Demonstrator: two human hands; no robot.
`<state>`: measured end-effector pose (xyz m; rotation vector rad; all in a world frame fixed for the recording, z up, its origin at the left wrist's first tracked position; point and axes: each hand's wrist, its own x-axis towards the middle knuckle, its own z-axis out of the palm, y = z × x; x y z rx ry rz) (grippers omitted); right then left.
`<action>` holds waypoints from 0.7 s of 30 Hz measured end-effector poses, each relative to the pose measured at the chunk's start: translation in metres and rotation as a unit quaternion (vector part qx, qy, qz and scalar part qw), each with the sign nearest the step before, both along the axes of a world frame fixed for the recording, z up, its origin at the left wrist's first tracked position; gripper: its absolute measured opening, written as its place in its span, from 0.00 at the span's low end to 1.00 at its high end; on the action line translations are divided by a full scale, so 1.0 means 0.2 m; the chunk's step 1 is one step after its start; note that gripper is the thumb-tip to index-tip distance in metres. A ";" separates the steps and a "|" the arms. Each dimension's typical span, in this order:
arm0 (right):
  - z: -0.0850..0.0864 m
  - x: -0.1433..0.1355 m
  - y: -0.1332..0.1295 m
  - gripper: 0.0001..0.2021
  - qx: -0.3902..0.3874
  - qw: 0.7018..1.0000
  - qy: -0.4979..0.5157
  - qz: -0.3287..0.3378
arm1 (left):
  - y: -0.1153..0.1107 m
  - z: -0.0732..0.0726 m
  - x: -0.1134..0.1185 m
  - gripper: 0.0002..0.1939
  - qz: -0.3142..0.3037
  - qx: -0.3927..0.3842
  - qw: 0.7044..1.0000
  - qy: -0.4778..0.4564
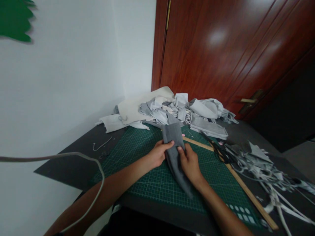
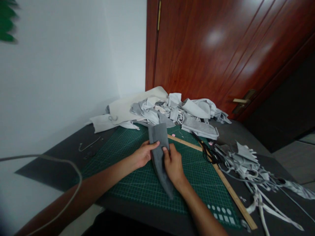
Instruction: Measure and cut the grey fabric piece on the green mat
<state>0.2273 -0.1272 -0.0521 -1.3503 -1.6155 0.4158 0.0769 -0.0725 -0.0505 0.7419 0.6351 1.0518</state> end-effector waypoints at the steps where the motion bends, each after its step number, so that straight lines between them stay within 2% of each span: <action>1: 0.00 0.01 0.01 0.12 0.005 1.000 0.016 -0.014 | 0.02 0.00 -0.01 0.21 0.010 -0.008 1.000 -0.015; 5: 0.00 0.06 0.04 0.11 0.030 0.999 0.025 -0.024 | 0.10 0.02 -0.06 0.16 0.016 -0.016 1.000 -0.020; 8: -0.01 0.05 0.03 0.10 0.026 1.000 0.000 0.016 | 0.09 0.04 -0.09 0.22 -0.062 -0.031 0.998 0.008; 11: -0.02 0.02 0.00 0.10 0.017 0.998 -0.028 0.053 | 0.03 0.02 -0.07 0.30 -0.134 -0.011 0.989 0.063; 15: -0.02 -0.02 -0.02 0.09 0.016 0.997 -0.038 0.067 | -0.02 -0.02 -0.02 0.26 -0.068 0.022 0.995 0.071; 21: -0.01 0.01 0.02 0.11 0.022 0.999 0.049 -0.006 | 0.04 0.00 -0.02 0.27 -0.004 0.026 0.999 0.026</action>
